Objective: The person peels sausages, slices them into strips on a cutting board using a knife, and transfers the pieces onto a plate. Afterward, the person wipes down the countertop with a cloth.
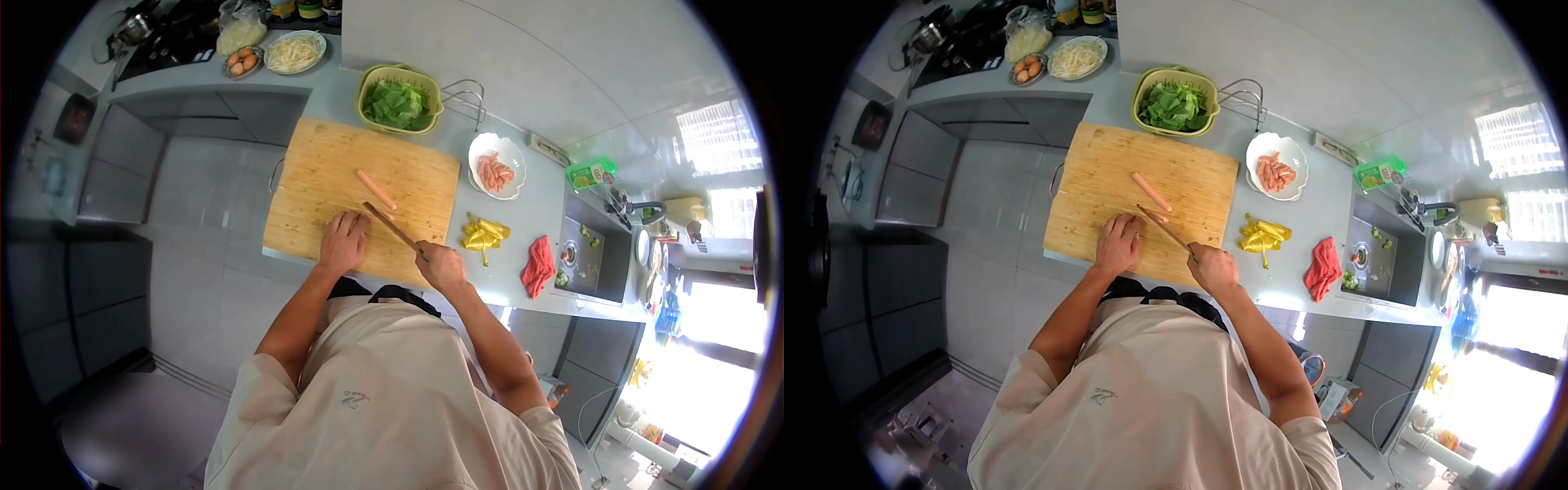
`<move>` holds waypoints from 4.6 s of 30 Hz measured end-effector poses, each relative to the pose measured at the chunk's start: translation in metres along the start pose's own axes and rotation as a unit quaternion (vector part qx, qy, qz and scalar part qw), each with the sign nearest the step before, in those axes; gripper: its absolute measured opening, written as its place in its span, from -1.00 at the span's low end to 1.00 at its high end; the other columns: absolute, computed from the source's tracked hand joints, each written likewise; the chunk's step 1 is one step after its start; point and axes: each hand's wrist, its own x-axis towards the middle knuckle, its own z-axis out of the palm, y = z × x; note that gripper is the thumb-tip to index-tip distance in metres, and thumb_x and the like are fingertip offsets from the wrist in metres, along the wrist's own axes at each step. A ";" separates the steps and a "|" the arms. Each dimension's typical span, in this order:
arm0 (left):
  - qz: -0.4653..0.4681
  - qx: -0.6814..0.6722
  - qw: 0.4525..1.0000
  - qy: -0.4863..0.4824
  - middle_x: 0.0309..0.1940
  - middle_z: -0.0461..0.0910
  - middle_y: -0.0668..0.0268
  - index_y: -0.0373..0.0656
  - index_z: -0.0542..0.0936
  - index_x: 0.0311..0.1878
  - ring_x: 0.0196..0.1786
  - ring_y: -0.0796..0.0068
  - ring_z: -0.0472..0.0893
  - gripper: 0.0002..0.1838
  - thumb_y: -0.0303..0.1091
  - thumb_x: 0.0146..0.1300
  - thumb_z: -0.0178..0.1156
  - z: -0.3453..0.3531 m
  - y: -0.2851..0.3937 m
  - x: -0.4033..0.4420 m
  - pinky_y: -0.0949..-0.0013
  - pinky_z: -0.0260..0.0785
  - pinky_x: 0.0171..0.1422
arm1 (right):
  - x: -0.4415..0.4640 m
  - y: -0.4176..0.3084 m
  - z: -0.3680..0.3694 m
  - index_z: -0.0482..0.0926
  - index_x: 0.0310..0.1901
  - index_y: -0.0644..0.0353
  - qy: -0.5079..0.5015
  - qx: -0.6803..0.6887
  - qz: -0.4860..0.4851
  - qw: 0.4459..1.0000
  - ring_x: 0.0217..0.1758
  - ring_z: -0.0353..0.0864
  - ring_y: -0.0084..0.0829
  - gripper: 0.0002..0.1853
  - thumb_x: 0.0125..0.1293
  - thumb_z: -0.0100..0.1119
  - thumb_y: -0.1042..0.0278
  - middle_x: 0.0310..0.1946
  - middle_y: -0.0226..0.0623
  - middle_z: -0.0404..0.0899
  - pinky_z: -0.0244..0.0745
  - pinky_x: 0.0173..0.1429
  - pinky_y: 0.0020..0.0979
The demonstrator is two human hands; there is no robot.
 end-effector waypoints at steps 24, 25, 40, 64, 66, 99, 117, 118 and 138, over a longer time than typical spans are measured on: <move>0.005 -0.028 1.000 0.012 0.25 0.59 -0.01 -0.37 0.64 0.26 0.32 -0.11 0.57 -0.56 -0.46 0.33 0.27 0.002 -0.008 -0.008 -0.05 0.48 0.42 | 0.004 -0.016 -0.020 0.73 -0.04 0.03 0.002 -0.032 -0.049 0.998 -0.15 0.80 0.08 -0.80 0.43 0.19 0.22 -0.24 -0.08 0.81 0.69 -0.02 0.06; 0.006 -0.028 1.000 0.011 0.25 0.59 -0.01 -0.38 0.64 0.26 0.32 -0.12 0.57 -0.56 -0.45 0.33 0.27 0.002 -0.008 -0.008 -0.05 0.48 0.42 | 0.005 -0.017 -0.021 0.72 -0.04 0.03 0.004 -0.035 -0.057 0.998 -0.16 0.80 0.09 -0.81 0.43 0.19 0.23 -0.24 -0.09 0.81 0.69 -0.03 0.06; -0.004 -0.016 1.000 0.013 0.22 0.60 0.05 -0.35 0.66 0.24 0.31 -0.04 0.58 -0.54 -0.46 0.26 0.29 -0.002 -0.006 -0.008 0.03 0.53 0.37 | 0.012 -0.012 -0.004 0.74 0.04 -0.01 -0.024 -0.019 0.004 1.000 -0.14 0.81 0.06 -0.74 0.45 0.19 0.15 -0.25 -0.15 0.82 0.70 0.00 0.04; -0.010 -0.041 0.999 0.000 0.27 0.57 0.04 -0.33 0.62 0.28 0.26 -0.07 0.59 -0.56 -0.43 0.36 0.25 -0.001 -0.019 -0.015 -0.03 0.53 0.32 | 0.017 -0.018 -0.015 0.76 0.06 -0.05 -0.037 -0.032 -0.018 0.999 -0.10 0.81 0.05 -0.72 0.46 0.17 0.11 -0.20 -0.10 0.82 0.71 0.05 0.02; -0.011 -0.051 0.999 -0.003 0.27 0.57 0.04 -0.33 0.62 0.29 0.25 -0.07 0.59 -0.56 -0.43 0.36 0.25 -0.002 -0.020 -0.016 -0.02 0.53 0.32 | 0.016 -0.024 -0.021 0.76 0.06 -0.05 -0.044 -0.046 -0.023 0.998 -0.09 0.81 0.03 -0.72 0.46 0.17 0.12 -0.20 -0.10 0.82 0.71 0.05 0.02; 0.177 0.043 0.944 -0.275 0.15 0.64 0.30 -0.05 0.70 0.10 0.30 0.15 0.54 -0.72 -0.40 0.34 0.37 0.009 -0.078 0.155 0.08 0.40 0.41 | -0.025 -0.035 0.024 0.79 0.03 -0.04 0.073 0.019 0.036 0.997 -0.38 0.80 -0.19 -0.76 0.42 0.24 0.20 -0.39 -0.25 0.80 0.74 -0.10 -0.11; -0.107 -0.149 0.966 -0.181 0.01 0.65 0.08 -0.17 0.70 0.13 0.13 -0.05 0.59 -0.77 -0.31 0.53 0.29 -0.034 -0.134 0.083 0.03 0.48 0.25 | 0.011 -0.028 0.001 0.78 0.03 -0.05 0.033 0.023 0.086 0.996 -0.15 0.81 0.06 -0.73 0.40 0.25 0.13 -0.28 -0.03 0.80 0.72 -0.01 0.06; -0.119 -0.176 0.961 -0.176 0.01 0.66 0.07 -0.19 0.69 0.13 0.13 -0.06 0.59 -0.77 -0.31 0.53 0.29 -0.036 -0.130 0.078 0.02 0.48 0.24 | 0.013 -0.022 -0.001 0.78 0.03 -0.05 0.038 0.021 0.087 0.995 -0.15 0.81 0.07 -0.73 0.39 0.26 0.13 -0.28 -0.02 0.80 0.72 -0.01 0.06; 0.030 -0.026 0.999 -0.027 0.15 0.60 0.30 -0.01 0.75 0.14 0.24 0.16 0.57 -0.54 -0.44 0.11 0.39 0.014 -0.005 0.022 0.05 0.45 0.27 | -0.007 -0.006 -0.012 0.78 0.05 -0.05 0.053 0.005 0.053 0.997 -0.15 0.81 0.00 -0.73 0.38 0.26 0.20 -0.27 -0.11 0.81 0.70 -0.04 -0.01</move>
